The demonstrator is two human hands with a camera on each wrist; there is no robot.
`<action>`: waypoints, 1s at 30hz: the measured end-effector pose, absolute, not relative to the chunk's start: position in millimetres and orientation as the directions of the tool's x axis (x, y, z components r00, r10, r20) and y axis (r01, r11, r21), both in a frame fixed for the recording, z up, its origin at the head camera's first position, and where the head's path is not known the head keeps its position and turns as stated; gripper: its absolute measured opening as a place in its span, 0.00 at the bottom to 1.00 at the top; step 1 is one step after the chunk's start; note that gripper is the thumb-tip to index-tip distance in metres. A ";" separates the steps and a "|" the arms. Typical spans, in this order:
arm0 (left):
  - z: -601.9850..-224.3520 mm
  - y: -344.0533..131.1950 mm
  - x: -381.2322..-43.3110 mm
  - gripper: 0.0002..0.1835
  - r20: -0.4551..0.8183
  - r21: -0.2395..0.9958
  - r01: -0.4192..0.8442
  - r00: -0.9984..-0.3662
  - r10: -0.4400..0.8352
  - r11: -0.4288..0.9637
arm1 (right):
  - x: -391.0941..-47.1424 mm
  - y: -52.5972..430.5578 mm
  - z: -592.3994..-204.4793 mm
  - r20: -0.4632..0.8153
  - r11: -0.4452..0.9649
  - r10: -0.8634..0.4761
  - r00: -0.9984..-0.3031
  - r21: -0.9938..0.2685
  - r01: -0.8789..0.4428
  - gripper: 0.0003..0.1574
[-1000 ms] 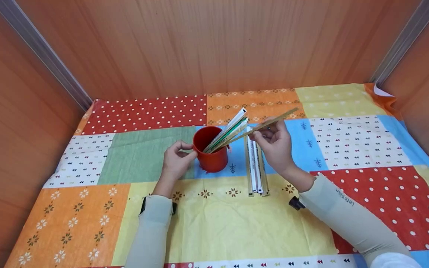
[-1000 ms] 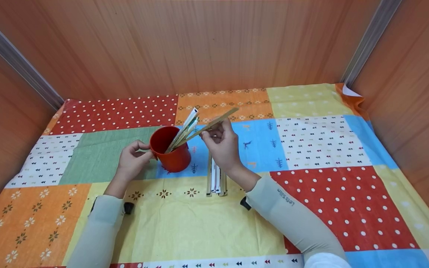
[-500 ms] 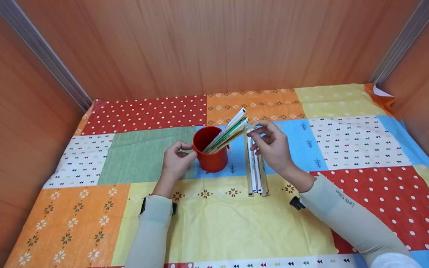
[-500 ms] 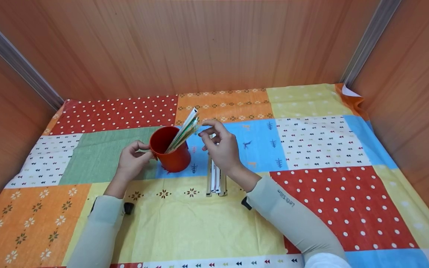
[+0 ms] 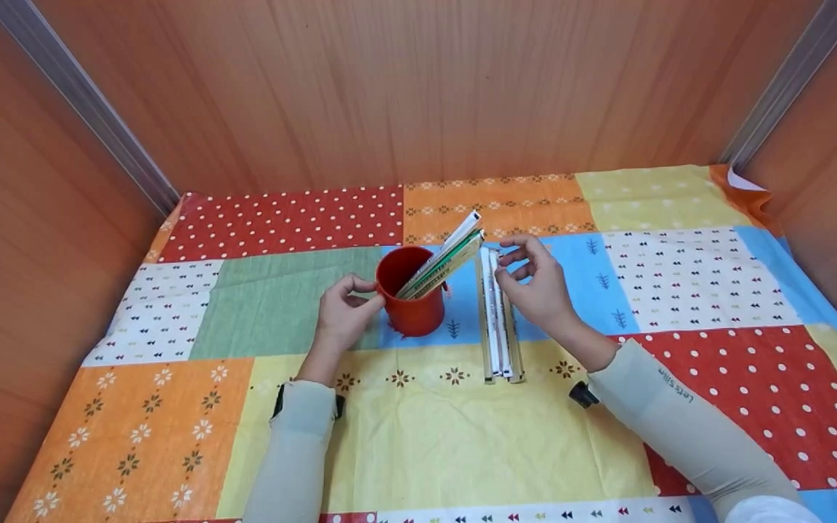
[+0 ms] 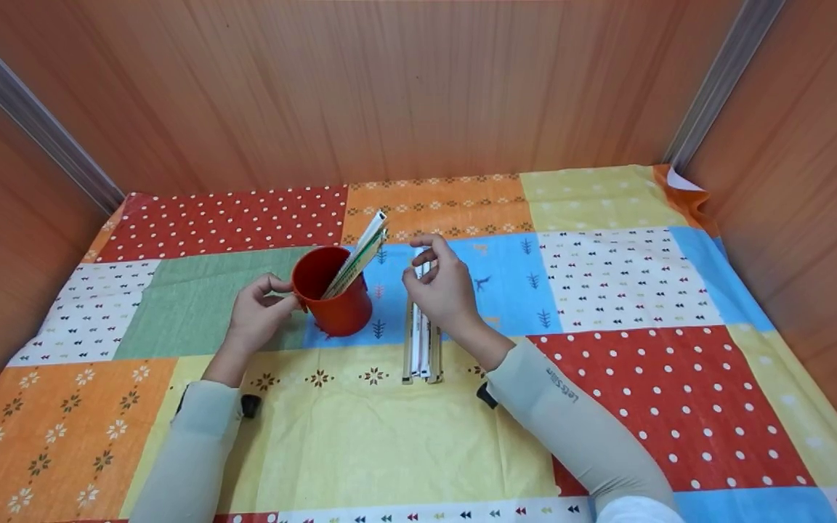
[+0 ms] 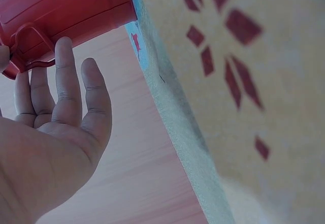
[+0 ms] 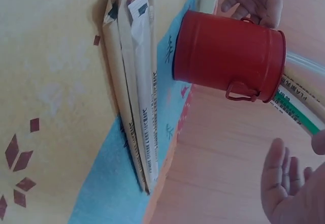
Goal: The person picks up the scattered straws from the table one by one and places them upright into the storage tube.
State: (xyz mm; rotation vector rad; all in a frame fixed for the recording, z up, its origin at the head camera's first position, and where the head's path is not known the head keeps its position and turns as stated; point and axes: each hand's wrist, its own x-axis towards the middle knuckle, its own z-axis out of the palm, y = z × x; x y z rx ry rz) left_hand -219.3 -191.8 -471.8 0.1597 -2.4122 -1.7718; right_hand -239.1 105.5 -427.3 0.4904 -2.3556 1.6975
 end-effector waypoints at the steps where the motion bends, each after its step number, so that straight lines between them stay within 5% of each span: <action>1: -471.8 -191.8 -219.1 0.08 0.054 0.954 0.000 -0.984 -0.171 0.301 | -239.7 106.7 -428.0 0.298 0.318 -0.154 -0.942 -0.888 -0.333 0.21; 10: -472.8 -191.3 -218.4 0.08 0.123 0.952 0.070 -0.979 -0.165 0.297 | -245.6 113.8 -437.1 -0.090 0.607 -0.190 -0.978 -0.793 -0.044 0.36; 30: -470.8 -191.3 -219.0 0.11 0.048 0.958 0.000 -0.986 -0.160 0.285 | -252.9 116.4 -463.4 -0.219 0.753 -0.225 -0.950 -0.657 -0.027 0.30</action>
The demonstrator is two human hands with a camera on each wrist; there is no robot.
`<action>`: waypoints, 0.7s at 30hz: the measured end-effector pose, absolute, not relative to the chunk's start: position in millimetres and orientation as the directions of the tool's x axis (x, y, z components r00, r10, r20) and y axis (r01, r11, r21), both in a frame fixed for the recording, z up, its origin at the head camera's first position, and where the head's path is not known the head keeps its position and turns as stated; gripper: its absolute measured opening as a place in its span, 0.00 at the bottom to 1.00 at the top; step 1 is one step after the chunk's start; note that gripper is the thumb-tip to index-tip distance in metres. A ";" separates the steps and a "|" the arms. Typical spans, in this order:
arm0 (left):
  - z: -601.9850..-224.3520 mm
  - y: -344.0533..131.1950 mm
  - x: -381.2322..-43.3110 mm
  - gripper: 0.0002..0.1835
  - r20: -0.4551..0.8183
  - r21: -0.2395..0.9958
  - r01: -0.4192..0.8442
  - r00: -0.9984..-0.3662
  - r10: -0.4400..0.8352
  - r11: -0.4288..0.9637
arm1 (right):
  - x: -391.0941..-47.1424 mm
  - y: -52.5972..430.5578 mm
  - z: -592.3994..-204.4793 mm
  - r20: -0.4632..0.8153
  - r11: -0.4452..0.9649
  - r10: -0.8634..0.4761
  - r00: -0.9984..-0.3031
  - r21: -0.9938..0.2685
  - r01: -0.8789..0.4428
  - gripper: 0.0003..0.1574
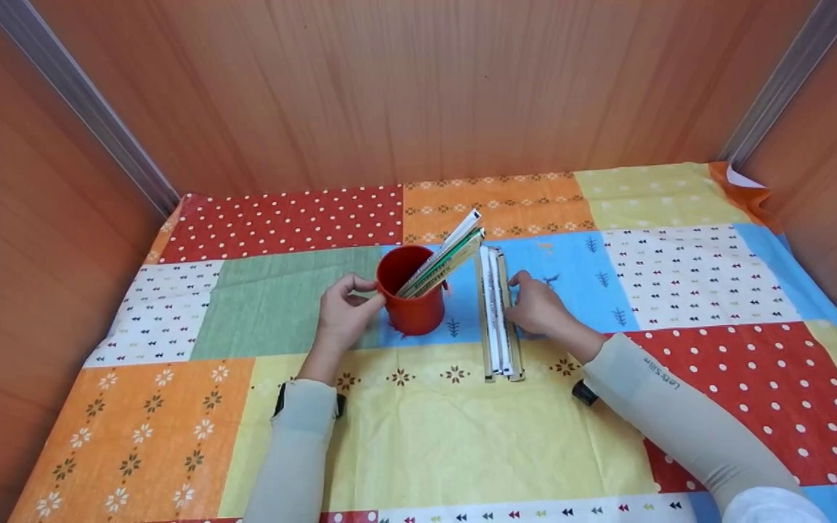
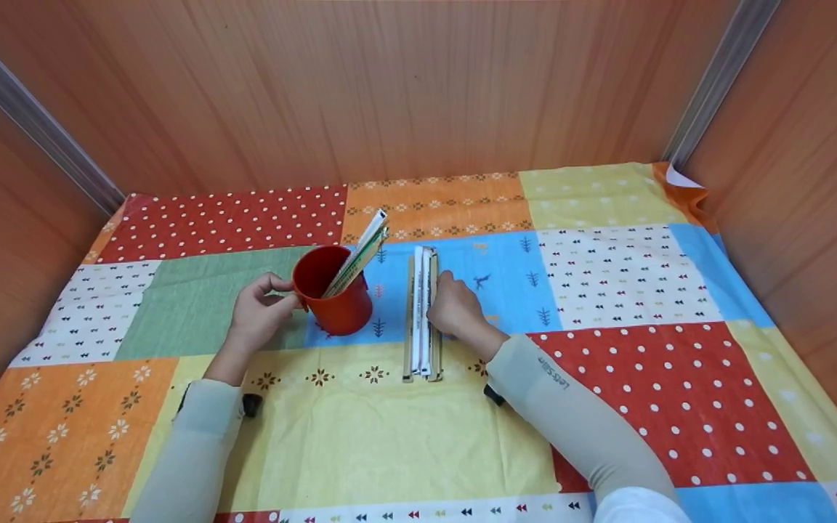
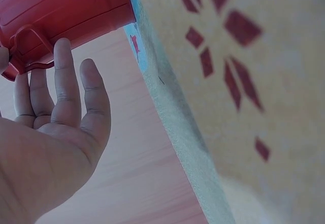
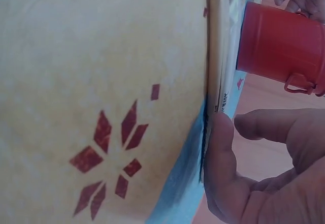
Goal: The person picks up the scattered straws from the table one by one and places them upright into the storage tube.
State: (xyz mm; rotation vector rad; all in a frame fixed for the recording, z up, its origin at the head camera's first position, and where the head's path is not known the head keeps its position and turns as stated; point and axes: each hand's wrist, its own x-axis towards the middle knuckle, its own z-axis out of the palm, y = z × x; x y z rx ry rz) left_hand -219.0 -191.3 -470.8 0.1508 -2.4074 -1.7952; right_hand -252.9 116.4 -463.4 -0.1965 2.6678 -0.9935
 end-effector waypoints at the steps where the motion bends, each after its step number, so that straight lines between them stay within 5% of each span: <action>1: -470.9 -191.3 -218.9 0.11 0.049 0.958 0.001 -0.986 -0.161 0.288 | -253.1 116.3 -464.1 -0.226 0.757 -0.222 -0.949 -0.653 -0.022 0.31; 21: -471.8 -190.3 -218.8 0.08 0.086 0.951 0.031 -0.982 -0.169 0.307 | -255.2 113.5 -471.8 -0.277 0.787 -0.202 -0.939 -0.616 0.012 0.30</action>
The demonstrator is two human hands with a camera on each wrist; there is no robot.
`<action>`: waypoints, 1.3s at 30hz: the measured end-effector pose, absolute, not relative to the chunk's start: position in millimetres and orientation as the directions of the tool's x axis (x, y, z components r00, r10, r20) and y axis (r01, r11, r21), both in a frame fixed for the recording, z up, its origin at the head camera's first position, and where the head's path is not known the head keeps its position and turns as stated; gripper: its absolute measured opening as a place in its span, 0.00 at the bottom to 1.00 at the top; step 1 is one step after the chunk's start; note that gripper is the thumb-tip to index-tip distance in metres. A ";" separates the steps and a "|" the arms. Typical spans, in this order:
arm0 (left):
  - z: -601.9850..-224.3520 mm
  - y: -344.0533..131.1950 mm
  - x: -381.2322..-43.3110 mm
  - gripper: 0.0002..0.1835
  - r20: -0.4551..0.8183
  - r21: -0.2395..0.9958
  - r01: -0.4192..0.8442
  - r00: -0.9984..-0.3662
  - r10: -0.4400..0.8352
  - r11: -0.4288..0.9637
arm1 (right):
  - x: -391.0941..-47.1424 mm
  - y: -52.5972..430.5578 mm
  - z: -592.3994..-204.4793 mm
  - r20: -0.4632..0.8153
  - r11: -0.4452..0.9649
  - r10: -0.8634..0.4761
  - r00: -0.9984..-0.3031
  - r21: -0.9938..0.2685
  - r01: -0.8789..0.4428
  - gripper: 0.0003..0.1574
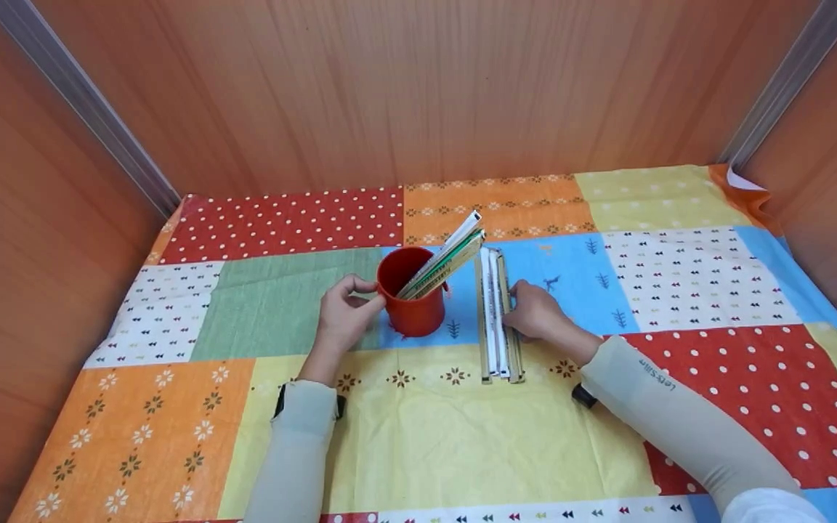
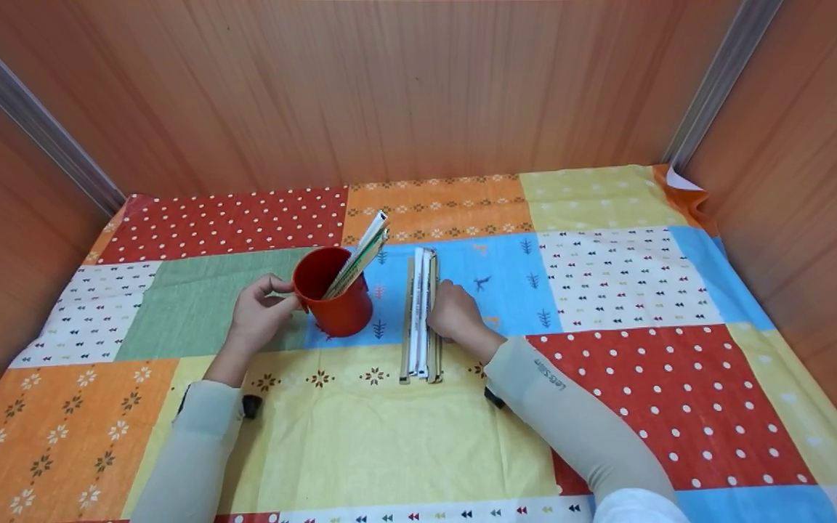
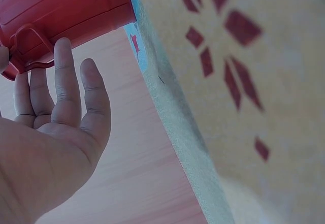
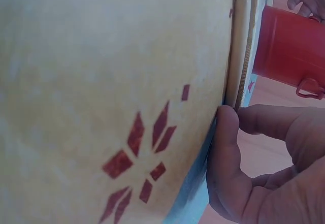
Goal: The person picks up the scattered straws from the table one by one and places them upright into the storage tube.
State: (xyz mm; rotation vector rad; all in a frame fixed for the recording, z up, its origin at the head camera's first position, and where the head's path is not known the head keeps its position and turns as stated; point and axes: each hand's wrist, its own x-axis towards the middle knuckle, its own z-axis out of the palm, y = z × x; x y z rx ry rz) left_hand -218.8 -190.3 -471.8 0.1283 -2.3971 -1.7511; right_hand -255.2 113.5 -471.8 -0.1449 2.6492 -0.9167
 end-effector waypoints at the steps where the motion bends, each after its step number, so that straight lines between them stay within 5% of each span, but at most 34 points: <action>1: -471.9 -190.2 -218.8 0.08 0.085 0.951 0.029 -0.982 -0.170 0.307 | -255.2 113.4 -471.7 -0.279 0.790 -0.199 -0.940 -0.613 0.014 0.30; 39: -469.7 -189.8 -217.8 0.09 0.074 0.950 0.017 -0.982 -0.174 0.311 | -257.0 114.1 -474.7 -0.282 0.741 -0.198 -0.939 -0.670 0.045 0.27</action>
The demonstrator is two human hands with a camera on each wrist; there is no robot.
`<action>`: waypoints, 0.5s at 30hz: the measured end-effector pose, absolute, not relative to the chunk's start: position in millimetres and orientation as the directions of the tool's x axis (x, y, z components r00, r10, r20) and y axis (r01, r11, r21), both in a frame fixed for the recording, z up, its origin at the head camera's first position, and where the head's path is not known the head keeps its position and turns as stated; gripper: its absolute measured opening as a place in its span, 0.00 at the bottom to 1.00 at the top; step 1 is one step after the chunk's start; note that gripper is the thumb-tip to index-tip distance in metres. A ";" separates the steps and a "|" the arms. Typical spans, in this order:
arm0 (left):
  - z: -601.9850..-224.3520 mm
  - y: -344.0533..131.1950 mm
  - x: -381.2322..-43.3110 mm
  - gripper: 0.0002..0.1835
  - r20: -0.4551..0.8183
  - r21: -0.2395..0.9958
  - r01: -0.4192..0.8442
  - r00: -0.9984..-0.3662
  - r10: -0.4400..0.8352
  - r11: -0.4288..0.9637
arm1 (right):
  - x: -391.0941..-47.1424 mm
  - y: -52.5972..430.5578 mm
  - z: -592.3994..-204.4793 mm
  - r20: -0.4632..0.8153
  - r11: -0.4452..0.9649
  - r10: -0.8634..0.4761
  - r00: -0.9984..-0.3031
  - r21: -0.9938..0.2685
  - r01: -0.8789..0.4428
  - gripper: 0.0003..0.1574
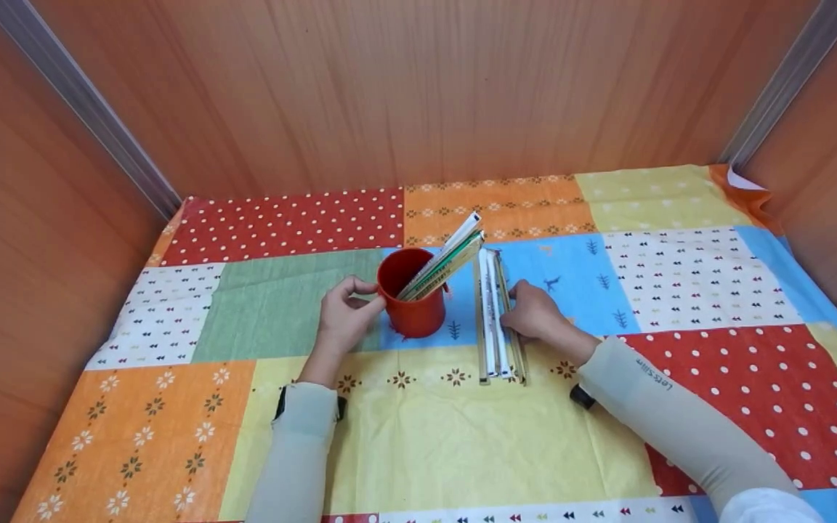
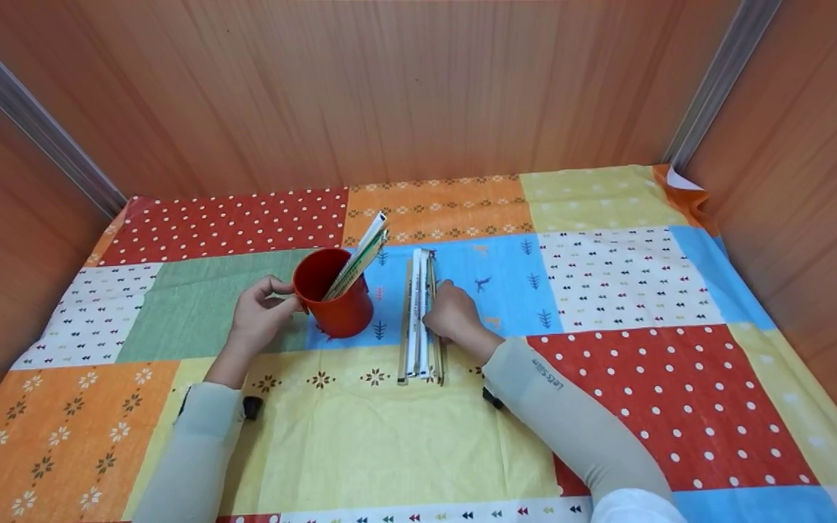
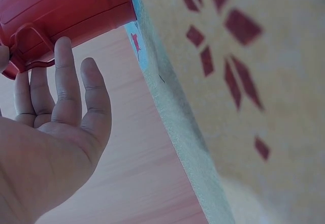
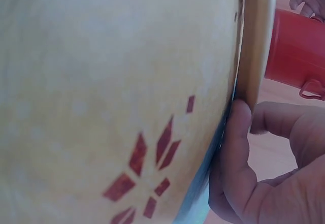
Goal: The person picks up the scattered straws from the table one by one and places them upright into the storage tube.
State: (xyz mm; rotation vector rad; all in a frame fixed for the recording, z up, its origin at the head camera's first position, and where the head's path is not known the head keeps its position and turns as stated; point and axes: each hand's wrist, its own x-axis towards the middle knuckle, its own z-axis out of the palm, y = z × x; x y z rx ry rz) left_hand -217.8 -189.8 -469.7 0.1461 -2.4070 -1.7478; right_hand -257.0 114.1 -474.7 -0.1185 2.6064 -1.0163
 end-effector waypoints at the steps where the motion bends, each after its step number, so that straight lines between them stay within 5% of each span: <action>1: -469.7 -189.7 -217.7 0.09 0.072 0.950 0.014 -0.982 -0.174 0.312 | -257.2 114.6 -474.8 -0.288 0.738 -0.200 -0.937 -0.673 0.050 0.25; 15: -471.9 -190.2 -219.4 0.07 0.101 0.953 0.046 -0.980 -0.171 0.300 | -256.8 116.9 -473.5 -0.365 0.663 -0.203 -0.909 -0.734 0.147 0.18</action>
